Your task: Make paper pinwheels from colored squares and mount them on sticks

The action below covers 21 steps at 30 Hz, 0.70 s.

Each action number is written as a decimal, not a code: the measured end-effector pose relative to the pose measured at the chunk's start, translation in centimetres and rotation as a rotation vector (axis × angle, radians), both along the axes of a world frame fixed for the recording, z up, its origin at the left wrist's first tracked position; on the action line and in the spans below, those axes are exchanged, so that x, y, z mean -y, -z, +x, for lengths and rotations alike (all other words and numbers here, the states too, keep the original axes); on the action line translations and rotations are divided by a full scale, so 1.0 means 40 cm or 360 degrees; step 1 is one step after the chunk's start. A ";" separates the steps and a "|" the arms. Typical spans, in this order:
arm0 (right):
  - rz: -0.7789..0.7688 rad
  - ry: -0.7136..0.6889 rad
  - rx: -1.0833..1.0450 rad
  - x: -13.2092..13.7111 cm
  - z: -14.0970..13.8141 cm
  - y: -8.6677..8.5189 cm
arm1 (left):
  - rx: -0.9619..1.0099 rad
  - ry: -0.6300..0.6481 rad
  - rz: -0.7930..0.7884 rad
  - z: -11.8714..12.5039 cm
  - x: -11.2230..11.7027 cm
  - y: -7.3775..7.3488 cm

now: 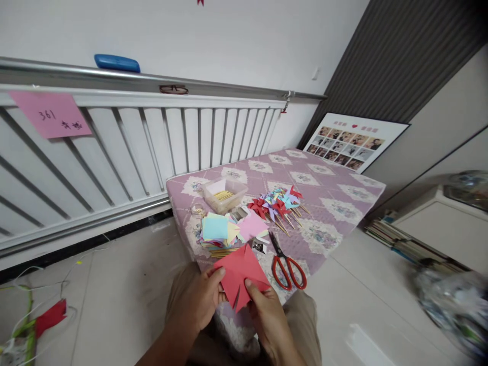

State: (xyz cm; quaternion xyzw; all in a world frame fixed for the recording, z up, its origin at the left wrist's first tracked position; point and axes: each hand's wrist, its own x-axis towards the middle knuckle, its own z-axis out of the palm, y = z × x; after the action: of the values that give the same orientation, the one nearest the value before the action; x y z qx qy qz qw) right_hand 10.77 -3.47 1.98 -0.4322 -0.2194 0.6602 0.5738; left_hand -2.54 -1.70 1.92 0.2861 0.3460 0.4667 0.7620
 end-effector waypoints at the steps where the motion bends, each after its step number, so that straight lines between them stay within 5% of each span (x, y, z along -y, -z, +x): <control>1: 0.0005 0.0008 0.0005 0.001 -0.003 -0.001 | 0.0060 -0.0002 0.0016 0.004 0.004 -0.007; 16: -0.0058 0.0083 0.0338 0.011 -0.025 0.035 | 0.0090 -0.0190 -0.0109 0.034 -0.011 0.000; 21: 0.0058 0.0225 0.0586 0.006 0.006 0.107 | 0.0093 -0.0240 -0.0167 0.009 -0.029 0.036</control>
State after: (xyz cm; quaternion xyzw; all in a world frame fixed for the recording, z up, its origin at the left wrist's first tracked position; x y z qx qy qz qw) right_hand 11.02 -3.71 -2.31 -0.5496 -0.3015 0.5239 0.5767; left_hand -2.20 -0.55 0.49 0.2053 0.3682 0.5121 0.7483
